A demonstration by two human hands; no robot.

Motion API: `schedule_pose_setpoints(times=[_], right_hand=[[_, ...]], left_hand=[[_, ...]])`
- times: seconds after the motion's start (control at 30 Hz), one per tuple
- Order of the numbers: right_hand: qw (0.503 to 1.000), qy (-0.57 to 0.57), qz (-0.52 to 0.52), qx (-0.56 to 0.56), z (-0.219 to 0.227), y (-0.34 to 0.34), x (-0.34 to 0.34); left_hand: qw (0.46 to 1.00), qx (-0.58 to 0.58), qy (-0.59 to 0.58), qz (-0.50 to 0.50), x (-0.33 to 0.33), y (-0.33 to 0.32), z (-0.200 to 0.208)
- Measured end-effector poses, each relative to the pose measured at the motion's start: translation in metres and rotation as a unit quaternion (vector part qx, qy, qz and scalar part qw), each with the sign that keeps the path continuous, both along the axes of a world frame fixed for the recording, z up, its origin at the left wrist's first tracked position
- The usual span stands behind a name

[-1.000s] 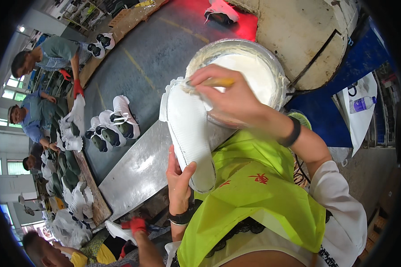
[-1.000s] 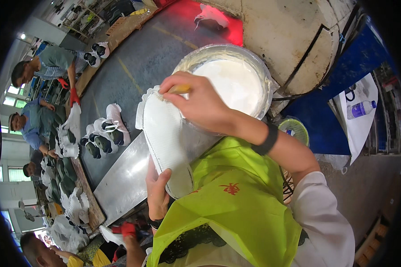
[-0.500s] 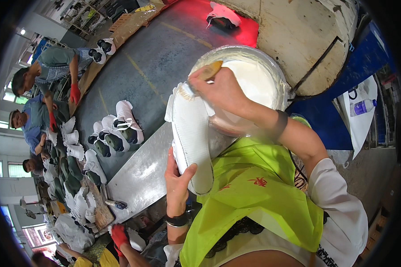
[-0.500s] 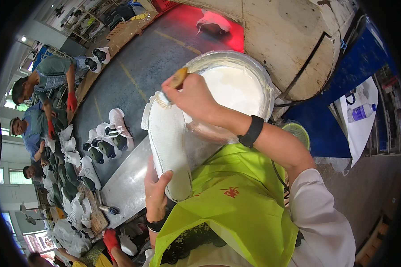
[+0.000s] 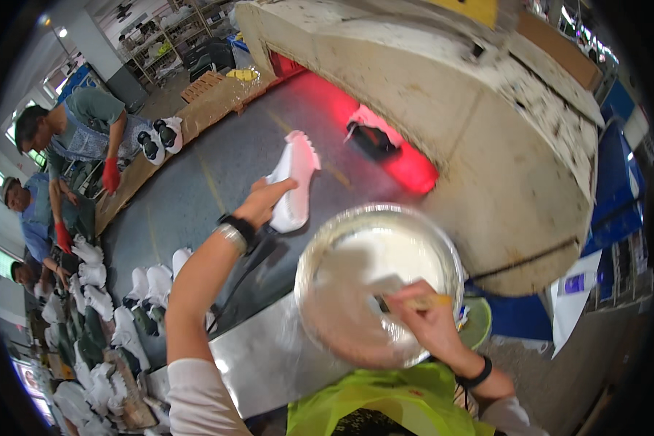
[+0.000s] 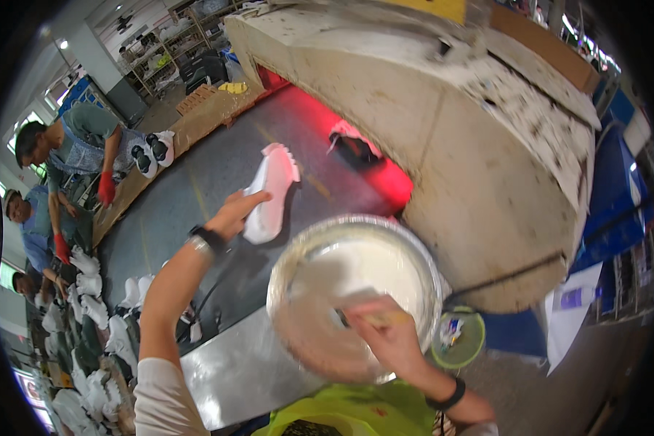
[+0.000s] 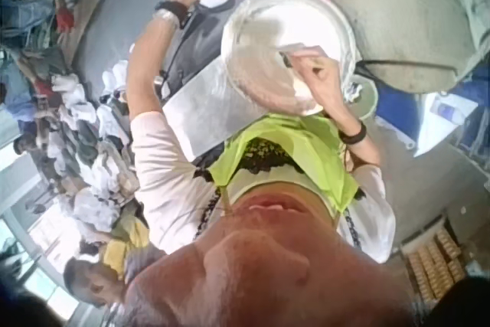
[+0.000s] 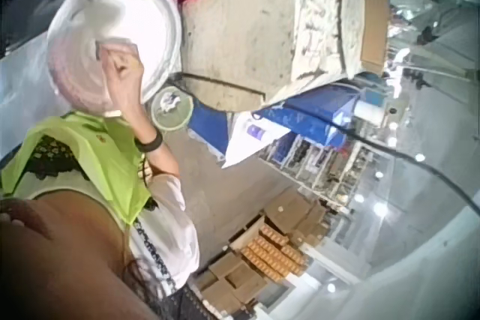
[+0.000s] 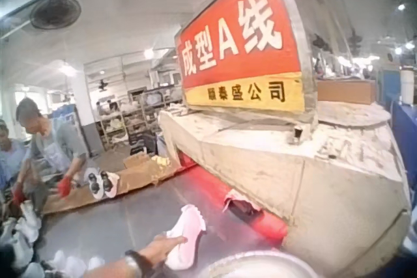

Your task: Applying glue or white coating to the edges and bottom of shoe soles with a brush.

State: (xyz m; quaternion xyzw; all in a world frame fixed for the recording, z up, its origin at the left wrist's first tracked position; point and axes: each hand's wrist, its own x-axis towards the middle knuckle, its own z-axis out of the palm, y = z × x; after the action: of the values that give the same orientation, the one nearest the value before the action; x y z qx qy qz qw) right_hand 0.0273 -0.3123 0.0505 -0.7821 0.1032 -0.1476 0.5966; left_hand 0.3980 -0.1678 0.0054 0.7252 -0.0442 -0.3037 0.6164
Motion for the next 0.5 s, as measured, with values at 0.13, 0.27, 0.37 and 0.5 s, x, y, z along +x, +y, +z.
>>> schedule_pose_setpoints(times=[0.13, 0.27, 0.37, 0.5], right_hand=[[0.992, 0.059, -0.062, 0.089, 0.009, -0.01, 0.007], [0.983, 0.093, -0.155, 0.032, 0.008, -0.025, 0.015], [0.993, 0.054, -0.082, 0.066, 0.014, -0.008, 0.035], [0.979, 0.067, -0.128, 0.141, 0.016, -0.009, 0.021]], left_hand=[[0.996, -0.046, -0.063, 0.05, 0.11, -0.127, -0.093], [0.941, 0.287, -0.136, 0.114, 0.061, -0.245, -0.099], [0.95, 0.231, -0.135, 0.16, 0.146, -0.147, -0.146], [0.901, 0.277, -0.32, -0.088, 0.044, -0.097, -0.055]])
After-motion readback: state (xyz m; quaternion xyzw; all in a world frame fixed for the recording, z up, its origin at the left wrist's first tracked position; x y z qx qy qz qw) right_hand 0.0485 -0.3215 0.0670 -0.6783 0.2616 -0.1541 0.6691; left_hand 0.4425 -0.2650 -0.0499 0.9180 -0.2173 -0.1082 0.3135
